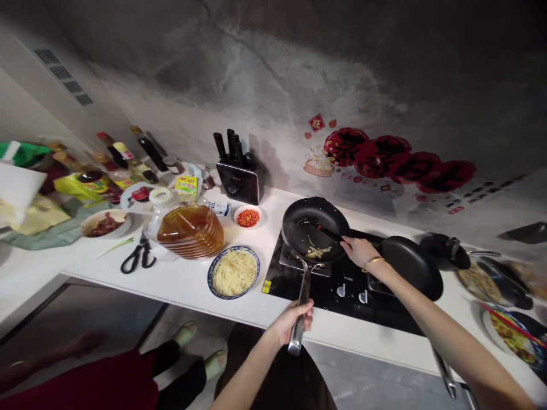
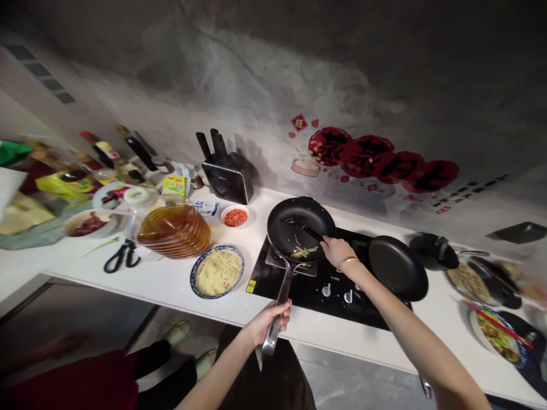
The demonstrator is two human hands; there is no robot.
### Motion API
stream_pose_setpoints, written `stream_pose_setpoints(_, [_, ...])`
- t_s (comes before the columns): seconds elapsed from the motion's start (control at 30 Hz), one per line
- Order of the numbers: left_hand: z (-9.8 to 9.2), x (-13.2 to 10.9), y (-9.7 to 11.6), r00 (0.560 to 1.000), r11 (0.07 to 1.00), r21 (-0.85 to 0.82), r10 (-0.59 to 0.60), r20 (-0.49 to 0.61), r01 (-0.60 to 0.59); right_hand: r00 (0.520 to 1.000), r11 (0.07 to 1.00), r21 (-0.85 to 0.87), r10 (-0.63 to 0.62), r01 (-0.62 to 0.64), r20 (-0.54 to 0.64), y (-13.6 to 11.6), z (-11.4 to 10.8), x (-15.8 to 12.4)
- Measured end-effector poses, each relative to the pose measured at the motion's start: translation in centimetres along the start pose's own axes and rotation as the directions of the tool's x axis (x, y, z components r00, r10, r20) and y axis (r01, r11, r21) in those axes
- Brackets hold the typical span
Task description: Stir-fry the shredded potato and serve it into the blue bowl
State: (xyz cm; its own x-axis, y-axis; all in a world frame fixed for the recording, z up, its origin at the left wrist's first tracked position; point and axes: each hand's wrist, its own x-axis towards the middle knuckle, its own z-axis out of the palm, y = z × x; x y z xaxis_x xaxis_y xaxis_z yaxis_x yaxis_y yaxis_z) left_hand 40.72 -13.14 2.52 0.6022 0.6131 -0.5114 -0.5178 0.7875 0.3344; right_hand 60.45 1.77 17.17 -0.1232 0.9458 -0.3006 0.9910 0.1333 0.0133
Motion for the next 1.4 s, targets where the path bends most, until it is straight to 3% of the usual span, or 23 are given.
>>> stream_pose_setpoints(0.07, [0.0, 0.1, 0.1, 1.0, 1.0, 0.001, -0.012, 0.014, 0.012, 0.999, 0.999, 0.002, 0.033, -0.033, 0.019, -0.7, 1.3, 1.0])
stream_pose_setpoints(0.13, [0.1, 0.2, 0.1, 0.999, 1.0, 0.0, -0.025, 0.024, 0.025, 0.999, 1.0, -0.003, 0.014, -0.014, 0.053, -0.5, 2.1, 0.0])
stream_pose_setpoints(0.3, [0.2, 0.2, 0.1, 0.999, 1.0, -0.004, -0.027, 0.02, 0.027, 0.985, 0.998, -0.057, -0.012, 0.022, 0.17, 3.2, 1.2, -7.3])
stream_pose_setpoints(0.37, [0.2, 0.1, 0.0, 1.0, 1.0, 0.0, -0.025, 0.017, 0.025, 0.986, 0.997, -0.076, -0.011, 0.024, 0.166, 4.6, 0.3, -8.7])
stream_pose_setpoints(0.43, [0.1, 0.2, -0.1, 1.0, 1.0, 0.007, -0.022, 0.011, 0.022, 0.994, 0.998, -0.052, -0.033, 0.039, 0.104, 5.2, -0.3, -7.8])
stream_pose_setpoints(0.57, [0.0, 0.4, -0.4, 1.0, 1.0, 0.029, -0.008, -0.023, 0.009, 0.998, 1.0, -0.015, 0.007, -0.008, -0.063, 4.0, 0.1, -1.4])
stream_pose_setpoints(0.63, [0.0, 0.5, -0.6, 0.999, 0.999, 0.035, 0.001, -0.052, 0.001, 0.995, 0.997, -0.03, 0.067, -0.069, -0.076, 3.0, 1.0, 1.4])
stream_pose_setpoints(0.7, [-0.1, 0.6, -0.8, 0.997, 0.999, 0.043, 0.002, -0.072, 0.001, 0.993, 0.992, -0.048, 0.119, -0.12, -0.027, 2.6, 2.2, 2.3])
stream_pose_setpoints(0.77, [-0.3, 0.8, -1.1, 0.997, 0.999, 0.053, -0.002, -0.081, 0.007, 0.985, 0.985, -0.046, 0.168, -0.166, 0.044, 3.0, 3.4, 1.1])
stream_pose_setpoints(0.9, [-1.0, 1.3, -2.4, 0.995, 0.997, 0.074, -0.007, -0.1, 0.014, 0.971, 0.976, 0.027, 0.212, -0.216, 0.108, 5.8, 4.6, -4.7])
stream_pose_setpoints(1.07, [-1.6, 1.7, -3.9, 0.997, 0.993, 0.118, 0.013, -0.073, -0.005, 0.992, 0.968, 0.234, 0.06, -0.085, 0.111, 10.1, 2.8, -10.3])
stream_pose_setpoints(1.13, [-1.7, 1.4, -4.0, 0.997, 0.988, 0.151, 0.043, -0.066, -0.033, 0.998, 0.947, 0.32, -0.012, -0.007, 0.06, 11.2, 2.1, -10.9])
stream_pose_setpoints(1.23, [-1.7, 0.5, -3.7, 0.991, 0.972, 0.214, 0.115, -0.066, -0.099, 0.997, 0.942, 0.333, -0.022, 0.046, -0.077, 11.7, 2.2, -10.4])
stream_pose_setpoints(1.3, [-1.9, -0.3, -3.4, 0.982, 0.95, 0.274, 0.175, -0.078, -0.147, 0.989, 0.956, 0.291, -0.005, 0.048, -0.147, 11.2, 2.7, -9.5])
stream_pose_setpoints(1.4, [-2.1, -1.6, -3.2, 0.957, 0.904, 0.369, 0.27, -0.109, -0.214, 0.991, 0.966, 0.256, -0.008, 0.042, -0.135, 9.3, 3.0, -8.2])
